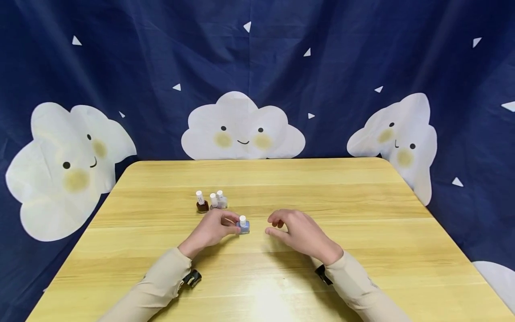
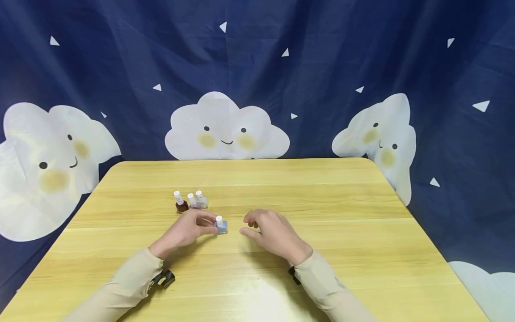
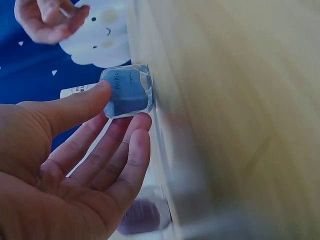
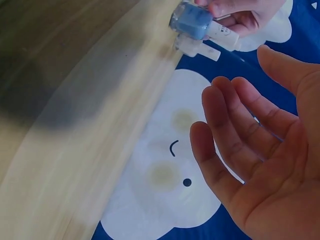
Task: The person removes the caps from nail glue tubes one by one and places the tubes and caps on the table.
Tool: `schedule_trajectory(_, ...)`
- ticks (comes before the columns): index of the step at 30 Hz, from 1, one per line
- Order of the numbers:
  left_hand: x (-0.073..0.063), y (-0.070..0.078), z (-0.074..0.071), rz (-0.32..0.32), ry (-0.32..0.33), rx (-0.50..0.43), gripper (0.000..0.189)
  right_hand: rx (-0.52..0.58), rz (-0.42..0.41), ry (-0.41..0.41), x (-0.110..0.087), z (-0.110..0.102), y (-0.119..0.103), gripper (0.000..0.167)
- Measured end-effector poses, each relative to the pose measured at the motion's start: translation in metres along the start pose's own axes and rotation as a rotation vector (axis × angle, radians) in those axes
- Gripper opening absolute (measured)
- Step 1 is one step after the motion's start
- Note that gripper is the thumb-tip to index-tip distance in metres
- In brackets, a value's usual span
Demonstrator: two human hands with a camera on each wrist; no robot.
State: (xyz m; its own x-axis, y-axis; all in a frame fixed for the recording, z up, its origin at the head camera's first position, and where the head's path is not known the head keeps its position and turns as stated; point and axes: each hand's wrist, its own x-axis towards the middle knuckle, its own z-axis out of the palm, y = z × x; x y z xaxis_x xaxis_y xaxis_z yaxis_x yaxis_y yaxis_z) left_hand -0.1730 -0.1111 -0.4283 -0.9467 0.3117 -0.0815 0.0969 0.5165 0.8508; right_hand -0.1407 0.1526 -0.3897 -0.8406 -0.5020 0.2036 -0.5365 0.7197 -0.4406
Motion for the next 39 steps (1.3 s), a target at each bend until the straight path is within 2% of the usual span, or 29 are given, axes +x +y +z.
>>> schedule_trajectory(6,0.004,0.009,0.015,0.014,-0.010,-0.002,0.022,0.023,0.002,-0.004,0.009,0.001,0.001,0.024)
schedule_trajectory(10,0.008,0.015,0.022,0.034,-0.047,-0.021,0.021,0.045,0.001,-0.003,0.015,0.004,0.000,0.025)
schedule_trajectory(22,0.017,0.026,0.036,0.068,-0.111,-0.044,0.018,0.057,-0.015,-0.001,0.019,0.007,0.007,0.019)
schedule_trajectory(30,0.019,0.026,0.040,0.072,-0.128,-0.059,0.014,0.079,0.000,0.008,0.019,0.012,0.011,0.014)
schedule_trajectory(39,0.021,0.027,0.041,0.068,-0.138,-0.050,0.021,0.086,0.001,0.045,0.020,0.019,0.011,0.012)
